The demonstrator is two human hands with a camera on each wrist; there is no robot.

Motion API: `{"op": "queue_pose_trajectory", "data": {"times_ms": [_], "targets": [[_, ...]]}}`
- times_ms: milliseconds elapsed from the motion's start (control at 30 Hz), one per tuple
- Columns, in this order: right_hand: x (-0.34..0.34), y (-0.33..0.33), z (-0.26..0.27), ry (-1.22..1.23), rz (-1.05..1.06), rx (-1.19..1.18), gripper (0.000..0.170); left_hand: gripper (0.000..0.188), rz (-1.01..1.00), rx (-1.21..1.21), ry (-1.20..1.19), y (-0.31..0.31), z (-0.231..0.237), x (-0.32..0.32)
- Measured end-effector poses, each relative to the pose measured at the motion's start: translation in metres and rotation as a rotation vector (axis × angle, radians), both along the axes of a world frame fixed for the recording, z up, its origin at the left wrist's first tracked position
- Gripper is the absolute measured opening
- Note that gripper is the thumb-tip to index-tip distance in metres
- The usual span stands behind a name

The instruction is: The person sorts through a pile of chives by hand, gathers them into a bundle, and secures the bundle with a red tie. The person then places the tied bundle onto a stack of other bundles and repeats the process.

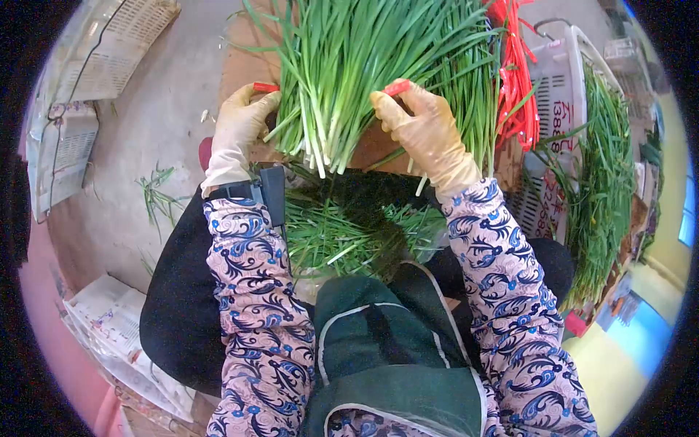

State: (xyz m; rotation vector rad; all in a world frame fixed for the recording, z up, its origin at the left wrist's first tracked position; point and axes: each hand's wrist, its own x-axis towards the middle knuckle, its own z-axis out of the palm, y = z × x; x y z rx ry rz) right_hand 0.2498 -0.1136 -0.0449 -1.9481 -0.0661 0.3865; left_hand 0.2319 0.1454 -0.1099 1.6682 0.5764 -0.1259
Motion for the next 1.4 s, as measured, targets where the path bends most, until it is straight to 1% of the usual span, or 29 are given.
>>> {"op": "queue_pose_trajectory", "data": {"times_ms": [67, 100, 200, 233, 333, 433, 533, 633, 733, 833, 933, 967, 1067, 1100, 1200, 1233, 1333, 1400], "targets": [[-0.001, 0.003, 0.006, 0.035, 0.011, -0.021, 0.020, 0.026, 0.015, 0.040, -0.092, -0.001, -0.010, -0.003], [0.000, 0.004, 0.005, 0.052, 0.011, -0.009, 0.019, 0.030, 0.018, 0.032, -0.114, 0.000, -0.011, -0.005], [-0.001, 0.006, 0.005, 0.081, 0.031, -0.016, 0.018, 0.032, 0.152, -0.154, -0.030, -0.009, -0.003, -0.013], [-0.001, 0.008, 0.007, 0.090, 0.046, -0.037, 0.017, 0.034, 0.195, -0.182, 0.056, -0.011, 0.004, -0.014], [-0.002, 0.010, 0.001, 0.068, 0.060, -0.030, 0.015, 0.030, 0.177, -0.193, 0.039, -0.011, -0.003, -0.016], [-0.001, 0.006, -0.006, 0.058, 0.142, -0.060, 0.016, 0.026, 0.170, -0.275, 0.012, -0.010, -0.009, -0.016], [-0.002, 0.006, -0.006, 0.059, 0.111, -0.030, 0.014, 0.021, 0.187, -0.381, 0.026, -0.012, -0.002, -0.017], [-0.002, 0.010, -0.001, 0.075, 0.054, -0.021, 0.013, 0.019, 0.220, -0.370, 0.069, -0.013, 0.000, -0.016], [-0.002, 0.009, 0.000, 0.046, 0.047, -0.034, 0.013, 0.019, 0.245, -0.431, 0.152, -0.014, 0.012, -0.018], [0.000, 0.000, -0.005, -0.080, 0.072, -0.115, 0.014, 0.021, 0.181, -0.304, 0.033, -0.013, -0.005, -0.015], [0.001, -0.003, -0.002, -0.221, 0.006, -0.162, 0.014, 0.024, 0.190, -0.222, 0.010, -0.015, -0.011, -0.012], [0.002, -0.004, 0.001, -0.176, -0.033, -0.162, 0.014, 0.026, 0.192, -0.166, 0.013, -0.014, -0.010, -0.010], [0.008, -0.018, -0.013, -0.172, -0.163, -0.005, 0.014, 0.027, 0.329, -0.095, 0.030, -0.023, -0.020, -0.001], [0.010, -0.023, -0.015, -0.278, -0.115, -0.113, 0.014, 0.029, 0.360, -0.046, 0.057, -0.026, -0.014, 0.002], [0.003, -0.032, -0.014, -0.080, -0.316, -0.012, 0.013, 0.030, 0.250, 0.289, 0.177, -0.027, 0.011, 0.003], [0.003, -0.039, -0.018, -0.047, -0.345, 0.048, 0.018, 0.028, 0.266, 0.317, 0.165, -0.030, 0.008, 0.007], [0.001, -0.049, -0.021, 0.112, -0.419, 0.028, 0.023, 0.024, 0.197, 0.505, -0.033, -0.020, -0.025, 0.009], [0.002, -0.051, -0.023, 0.107, -0.414, 0.051, 0.025, 0.019, 0.213, 0.357, -0.017, -0.018, -0.024, 0.013]]}}
